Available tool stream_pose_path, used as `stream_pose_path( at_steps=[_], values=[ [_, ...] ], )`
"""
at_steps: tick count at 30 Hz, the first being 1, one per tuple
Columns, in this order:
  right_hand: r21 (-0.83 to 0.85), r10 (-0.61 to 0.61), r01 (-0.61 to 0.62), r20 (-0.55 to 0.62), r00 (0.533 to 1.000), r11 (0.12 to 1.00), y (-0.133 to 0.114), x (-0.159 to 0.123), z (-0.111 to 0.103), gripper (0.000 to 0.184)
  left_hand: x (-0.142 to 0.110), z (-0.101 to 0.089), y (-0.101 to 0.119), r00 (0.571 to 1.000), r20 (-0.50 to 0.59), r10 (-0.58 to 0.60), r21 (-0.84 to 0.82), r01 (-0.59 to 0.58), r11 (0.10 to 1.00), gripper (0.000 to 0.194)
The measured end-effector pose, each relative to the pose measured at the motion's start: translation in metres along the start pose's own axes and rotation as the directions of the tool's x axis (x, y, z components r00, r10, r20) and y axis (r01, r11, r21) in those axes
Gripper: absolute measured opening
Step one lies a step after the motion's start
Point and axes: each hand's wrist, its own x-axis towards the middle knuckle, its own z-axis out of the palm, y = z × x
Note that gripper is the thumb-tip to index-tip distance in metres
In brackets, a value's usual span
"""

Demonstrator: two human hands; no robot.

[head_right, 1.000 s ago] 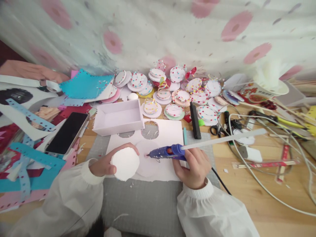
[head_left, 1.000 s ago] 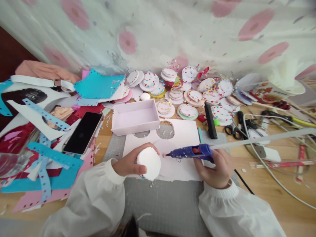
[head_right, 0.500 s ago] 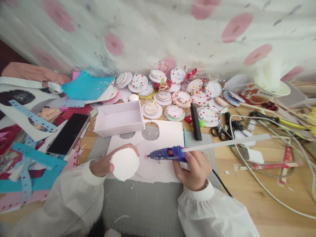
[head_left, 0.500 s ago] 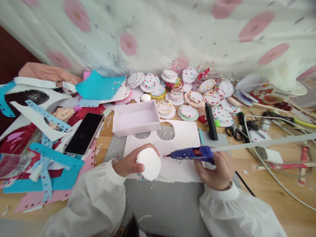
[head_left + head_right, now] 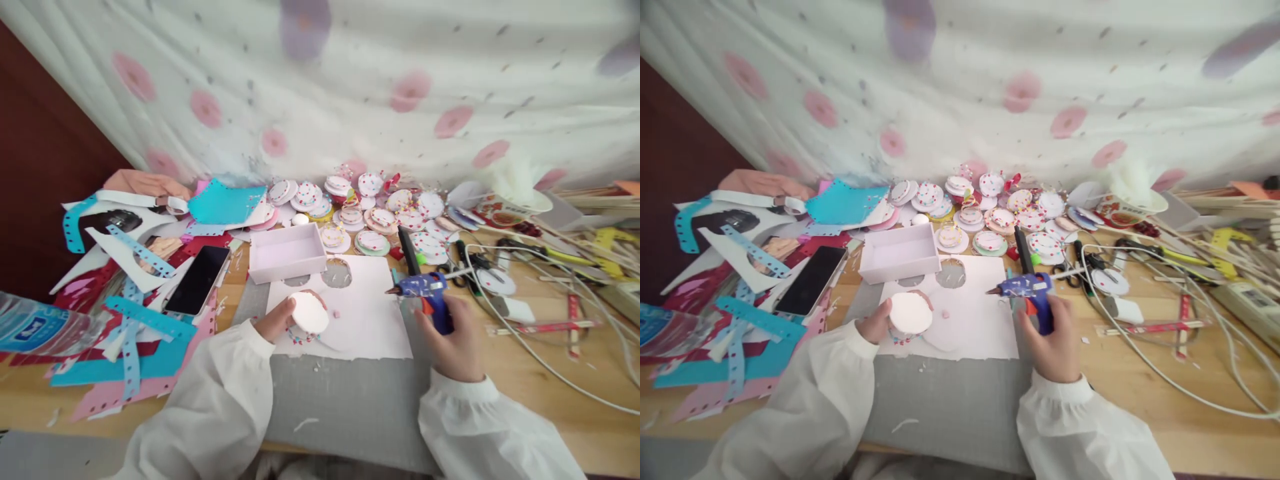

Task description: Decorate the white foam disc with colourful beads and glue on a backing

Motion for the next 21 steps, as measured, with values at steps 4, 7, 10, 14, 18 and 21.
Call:
stream_pose_path(
  at_steps=[4,7,10,14,18,21],
  values=[
    [-0.174,0.093,-0.109,-0.097,0.991,0.979,0.048,-0.027,-0.045,0.044,-0.001,0.003,0.000,0.998,-0.004,0.062,-0.027,-0.062,0.998,0.068],
    [-0.267,0.114,-0.149,-0.144,0.983,0.952,0.077,-0.046,-0.072,0.034,-0.001,0.004,-0.003,0.996,0.008,0.088,-0.047,-0.088,0.995,0.061],
    [-0.396,-0.014,-0.073,-0.212,0.977,0.915,0.079,-0.054,-0.081,0.034,-0.001,0.002,-0.007,0.994,0.012,0.108,-0.067,-0.107,0.992,0.059],
    [-0.467,-0.168,0.018,-0.281,0.945,0.884,0.039,-0.049,-0.073,0.033,-0.003,-0.003,-0.007,0.993,-0.037,0.108,-0.075,-0.111,0.991,0.058],
    [-0.091,-0.127,0.137,0.110,0.986,0.986,-0.022,-0.046,-0.040,0.038,-0.006,-0.004,0.002,0.978,-0.185,0.092,-0.092,-0.111,0.990,0.060],
    [0.174,-0.148,0.092,0.340,0.929,0.980,-0.059,-0.046,-0.004,0.045,-0.007,-0.002,0.009,0.971,-0.224,0.084,-0.101,-0.109,0.989,0.062]
  ],
)
